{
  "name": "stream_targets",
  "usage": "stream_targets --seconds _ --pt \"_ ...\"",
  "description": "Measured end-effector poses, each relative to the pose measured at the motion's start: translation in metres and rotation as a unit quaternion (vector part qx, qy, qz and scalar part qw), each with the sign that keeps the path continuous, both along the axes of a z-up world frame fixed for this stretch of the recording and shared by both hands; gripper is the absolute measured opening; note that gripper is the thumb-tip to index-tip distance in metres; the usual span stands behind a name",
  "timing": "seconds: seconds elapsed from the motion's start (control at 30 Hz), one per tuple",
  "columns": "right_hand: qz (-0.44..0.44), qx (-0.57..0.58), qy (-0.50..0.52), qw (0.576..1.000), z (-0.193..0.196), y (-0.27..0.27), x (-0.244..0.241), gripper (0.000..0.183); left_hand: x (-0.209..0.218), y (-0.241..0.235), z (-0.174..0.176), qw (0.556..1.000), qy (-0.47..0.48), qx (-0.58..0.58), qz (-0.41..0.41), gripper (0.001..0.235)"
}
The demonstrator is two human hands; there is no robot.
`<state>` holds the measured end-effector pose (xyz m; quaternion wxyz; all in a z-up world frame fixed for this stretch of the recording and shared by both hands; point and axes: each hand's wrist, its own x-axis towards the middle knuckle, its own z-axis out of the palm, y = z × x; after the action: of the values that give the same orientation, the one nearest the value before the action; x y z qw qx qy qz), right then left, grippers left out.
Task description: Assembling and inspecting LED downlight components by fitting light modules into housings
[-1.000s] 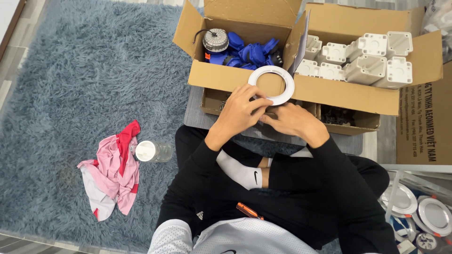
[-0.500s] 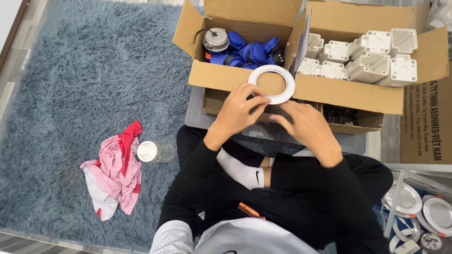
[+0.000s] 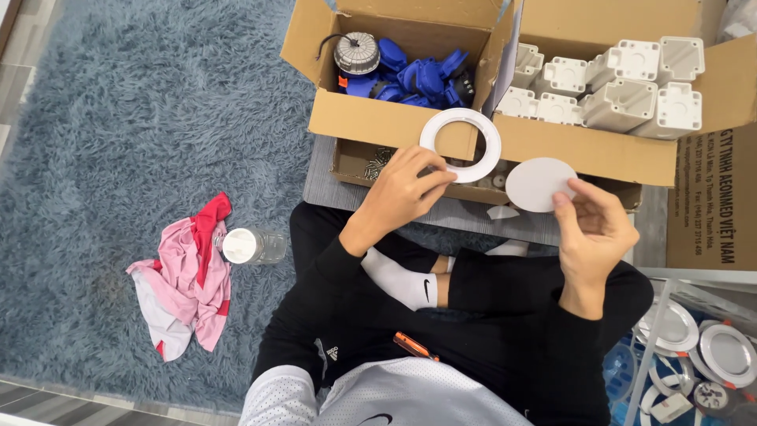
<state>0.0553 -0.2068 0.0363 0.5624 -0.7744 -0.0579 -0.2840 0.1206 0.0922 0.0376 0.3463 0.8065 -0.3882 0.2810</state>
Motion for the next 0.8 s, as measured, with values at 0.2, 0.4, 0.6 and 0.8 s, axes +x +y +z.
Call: stream_targets --seconds 0.2,0.4,0.6,0.8 --pt "-0.002 0.053 0.059 0.997 -0.006 0.003 0.003 0.025 -0.004 0.004 -0.006 0.999 0.009 0.035 -0.006 0.006" --pt "0.013 0.069 0.073 0.995 -0.01 0.009 0.008 0.024 -0.003 0.007 -0.007 0.998 0.018 0.051 -0.016 0.008" --pt "0.075 0.07 0.021 0.995 -0.035 0.005 0.014 0.032 -0.002 0.003 -0.019 1.0 -0.009 0.018 0.016 0.01" --pt "0.096 0.086 0.03 0.991 -0.029 0.022 0.006 0.032 -0.024 -0.015 0.011 0.999 0.038 -0.013 -0.012 0.037"
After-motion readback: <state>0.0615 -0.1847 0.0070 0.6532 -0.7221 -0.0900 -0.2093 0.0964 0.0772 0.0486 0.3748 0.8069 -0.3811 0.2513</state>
